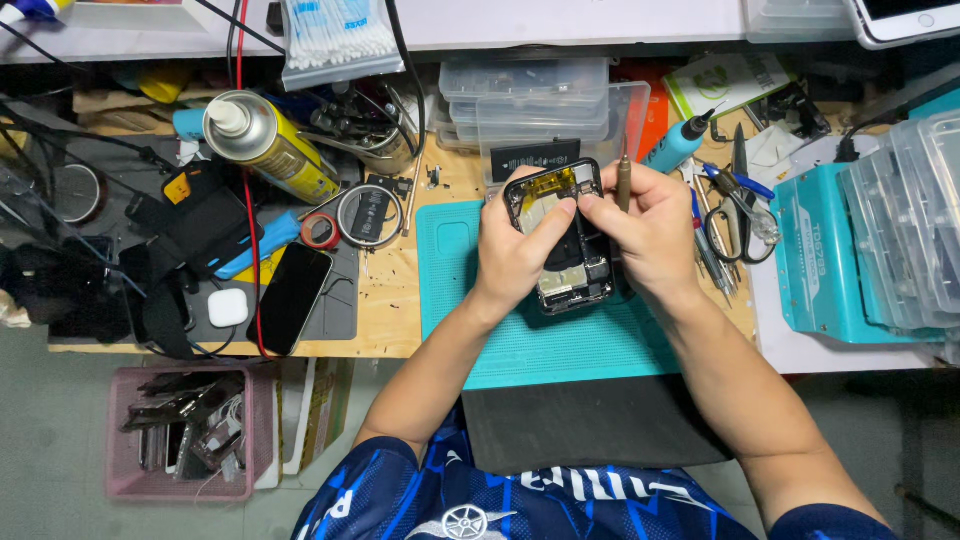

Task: The person repairs a disassembled smartphone at a workbench, holding the phone body in one hand while using a screwdriver to remove and reinsert screws from the frame and internal components. They reposition the phone repeatedly, work on different edges and the midframe, and set the phone down on the mat between operations.

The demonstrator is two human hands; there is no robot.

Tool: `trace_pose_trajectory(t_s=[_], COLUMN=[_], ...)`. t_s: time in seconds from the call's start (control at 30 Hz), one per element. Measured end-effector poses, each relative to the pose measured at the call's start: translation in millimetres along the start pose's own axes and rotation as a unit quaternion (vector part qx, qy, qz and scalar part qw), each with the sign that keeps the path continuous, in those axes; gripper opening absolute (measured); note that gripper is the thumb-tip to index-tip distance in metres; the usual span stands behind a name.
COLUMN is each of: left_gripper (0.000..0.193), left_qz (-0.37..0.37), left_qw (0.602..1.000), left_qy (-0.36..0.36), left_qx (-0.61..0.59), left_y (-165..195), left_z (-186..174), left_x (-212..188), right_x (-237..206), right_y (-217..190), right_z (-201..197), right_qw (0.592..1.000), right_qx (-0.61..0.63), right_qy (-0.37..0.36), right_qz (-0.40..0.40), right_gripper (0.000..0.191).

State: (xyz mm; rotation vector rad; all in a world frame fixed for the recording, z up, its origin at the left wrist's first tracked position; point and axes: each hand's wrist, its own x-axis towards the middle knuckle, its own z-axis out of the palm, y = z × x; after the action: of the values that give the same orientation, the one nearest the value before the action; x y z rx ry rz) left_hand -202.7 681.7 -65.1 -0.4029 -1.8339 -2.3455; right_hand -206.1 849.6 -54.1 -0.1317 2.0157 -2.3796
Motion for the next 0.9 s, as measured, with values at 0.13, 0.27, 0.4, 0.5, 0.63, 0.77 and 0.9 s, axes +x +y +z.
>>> trace_pose_trajectory(t_s=[0.13, 0.27, 0.4, 0.5, 0.63, 0.77, 0.9], left_gripper=[0.013, 0.011, 0.011, 0.011, 0.011, 0.013, 0.021], left_qz=[-0.001, 0.012, -0.035, -0.026, -0.034, -0.07, -0.156], left_qw=[1.0, 0.999, 0.999, 1.0, 0.999, 0.996, 0.964], left_qy=[0.006, 0.005, 0.003, -0.001, 0.001, 0.005, -0.018], left_qx=[0.013, 0.035, -0.013, 0.001, -0.002, -0.051, -0.215], left_y=[0.6, 1.7, 1.9, 0.8, -0.8, -0.3, 0.8], left_z=[0.6, -0.3, 0.2, 0.4, 0.5, -1.6, -4.4], left_x=[-1.6, 0.3, 0.8, 0.6, 0.9, 2.9, 6.1], right_x=[-0.9, -1.3, -1.5, -0.4, 0.8, 2.4, 4.1], right_y=[-0.3, -3.7, -9.2, -10.8, -8.7, -5.5, -4.4], right_z=[0.5, 1.6, 2.3, 2.4, 0.3, -5.8, -16.4], right_qw=[1.0, 1.0, 1.0, 1.0, 1.0, 0.999, 0.99], right_qx=[0.005, 0.004, 0.022, 0.012, -0.008, 0.012, 0.116], right_qy=[-0.004, -0.008, 0.01, 0.012, 0.014, 0.006, -0.04], right_qz=[-0.002, 0.001, 0.015, 0.007, 0.005, 0.032, 0.068], right_gripper=[0.009, 0.009, 0.006, 0.004, 0.002, 0.005, 0.018])
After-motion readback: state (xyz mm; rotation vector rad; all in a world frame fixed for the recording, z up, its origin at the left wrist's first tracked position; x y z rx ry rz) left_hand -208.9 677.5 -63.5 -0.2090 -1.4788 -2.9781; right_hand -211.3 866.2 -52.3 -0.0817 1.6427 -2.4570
